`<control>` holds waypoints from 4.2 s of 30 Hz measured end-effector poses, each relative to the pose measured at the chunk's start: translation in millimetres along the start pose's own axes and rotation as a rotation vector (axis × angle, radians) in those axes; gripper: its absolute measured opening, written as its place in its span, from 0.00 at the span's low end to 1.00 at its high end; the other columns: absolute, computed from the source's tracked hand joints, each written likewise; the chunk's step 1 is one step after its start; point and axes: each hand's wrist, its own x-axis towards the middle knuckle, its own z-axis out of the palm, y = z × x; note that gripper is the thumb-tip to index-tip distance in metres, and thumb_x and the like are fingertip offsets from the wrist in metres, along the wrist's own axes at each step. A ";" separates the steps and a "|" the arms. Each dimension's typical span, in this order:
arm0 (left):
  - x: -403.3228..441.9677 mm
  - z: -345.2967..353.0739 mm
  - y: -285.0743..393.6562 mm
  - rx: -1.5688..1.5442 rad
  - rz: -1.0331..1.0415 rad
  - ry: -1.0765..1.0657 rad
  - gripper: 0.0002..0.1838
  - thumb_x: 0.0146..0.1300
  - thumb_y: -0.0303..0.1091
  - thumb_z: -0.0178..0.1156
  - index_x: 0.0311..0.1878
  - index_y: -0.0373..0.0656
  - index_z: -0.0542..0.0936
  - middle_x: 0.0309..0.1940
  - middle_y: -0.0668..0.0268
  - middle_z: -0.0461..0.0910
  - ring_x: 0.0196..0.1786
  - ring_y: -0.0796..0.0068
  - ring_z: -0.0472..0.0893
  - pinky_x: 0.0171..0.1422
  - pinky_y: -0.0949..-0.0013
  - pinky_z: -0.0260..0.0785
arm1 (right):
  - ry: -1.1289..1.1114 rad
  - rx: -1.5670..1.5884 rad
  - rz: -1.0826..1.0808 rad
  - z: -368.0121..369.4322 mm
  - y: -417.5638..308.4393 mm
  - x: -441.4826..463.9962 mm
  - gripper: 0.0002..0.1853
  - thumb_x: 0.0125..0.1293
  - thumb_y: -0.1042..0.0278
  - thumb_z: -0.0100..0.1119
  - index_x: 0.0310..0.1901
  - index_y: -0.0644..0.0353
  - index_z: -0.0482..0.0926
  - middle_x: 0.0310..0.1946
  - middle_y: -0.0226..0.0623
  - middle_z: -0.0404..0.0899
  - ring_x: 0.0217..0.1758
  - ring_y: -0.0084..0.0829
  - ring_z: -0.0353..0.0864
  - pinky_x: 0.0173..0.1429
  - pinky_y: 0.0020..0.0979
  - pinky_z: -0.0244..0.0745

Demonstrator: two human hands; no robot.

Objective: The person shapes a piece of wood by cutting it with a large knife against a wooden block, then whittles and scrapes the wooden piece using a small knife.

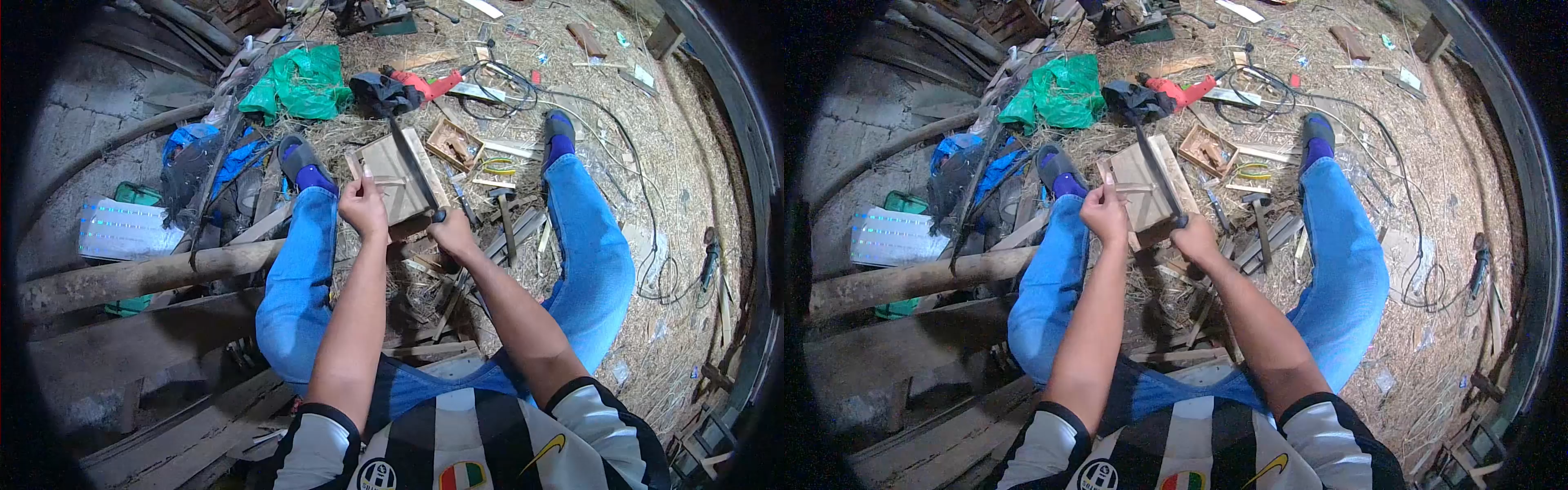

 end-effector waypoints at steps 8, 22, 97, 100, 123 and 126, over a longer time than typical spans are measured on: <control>-1.3 5.4 -7.9 -0.097 0.011 -0.006 0.17 0.67 0.38 0.65 0.29 0.32 0.80 0.20 0.63 0.81 0.21 0.78 0.79 0.27 0.74 0.72 | 0.116 -0.223 -0.071 26.9 28.3 1.2 0.16 0.50 0.71 0.57 0.40 0.73 0.81 0.35 0.69 0.80 0.45 0.62 0.82 0.53 0.52 0.75; -9.8 24.0 -3.7 -0.062 0.028 0.038 0.18 0.65 0.38 0.68 0.26 0.34 0.80 0.20 0.67 0.79 0.23 0.80 0.74 0.31 0.70 0.66 | 0.164 -0.224 -0.130 4.4 -56.7 -43.0 0.14 0.53 0.70 0.60 0.38 0.72 0.79 0.32 0.67 0.80 0.41 0.61 0.83 0.50 0.52 0.76; -20.9 40.3 7.3 -0.005 0.205 0.062 0.15 0.65 0.35 0.66 0.26 0.37 0.75 0.21 0.69 0.75 0.26 0.80 0.71 0.32 0.70 0.64 | 0.040 -0.317 -0.054 8.9 -14.1 -13.2 0.14 0.51 0.74 0.56 0.38 0.75 0.80 0.35 0.69 0.80 0.46 0.61 0.82 0.54 0.52 0.75; -19.3 35.3 3.6 -0.019 0.182 0.050 0.16 0.65 0.35 0.66 0.25 0.39 0.74 0.19 0.71 0.74 0.24 0.81 0.70 0.30 0.71 0.63 | 0.049 -0.261 -0.006 4.7 -8.4 -14.6 0.15 0.52 0.74 0.55 0.39 0.75 0.79 0.36 0.70 0.80 0.46 0.63 0.81 0.55 0.52 0.75; -10.6 27.6 -26.2 -0.112 0.143 0.025 0.14 0.65 0.32 0.65 0.26 0.36 0.78 0.20 0.69 0.77 0.23 0.80 0.72 0.30 0.69 0.65 | 0.191 -0.158 -0.139 -1.0 -70.1 -28.1 0.13 0.54 0.73 0.57 0.39 0.73 0.79 0.36 0.68 0.80 0.45 0.62 0.82 0.54 0.53 0.76; -12.0 27.3 -13.9 -0.004 0.203 0.071 0.13 0.66 0.32 0.65 0.27 0.35 0.78 0.20 0.68 0.77 0.23 0.80 0.72 0.30 0.69 0.65 | 0.024 -0.326 0.025 8.2 -17.6 -7.4 0.15 0.53 0.71 0.57 0.39 0.73 0.82 0.41 0.69 0.80 0.49 0.60 0.82 0.57 0.51 0.75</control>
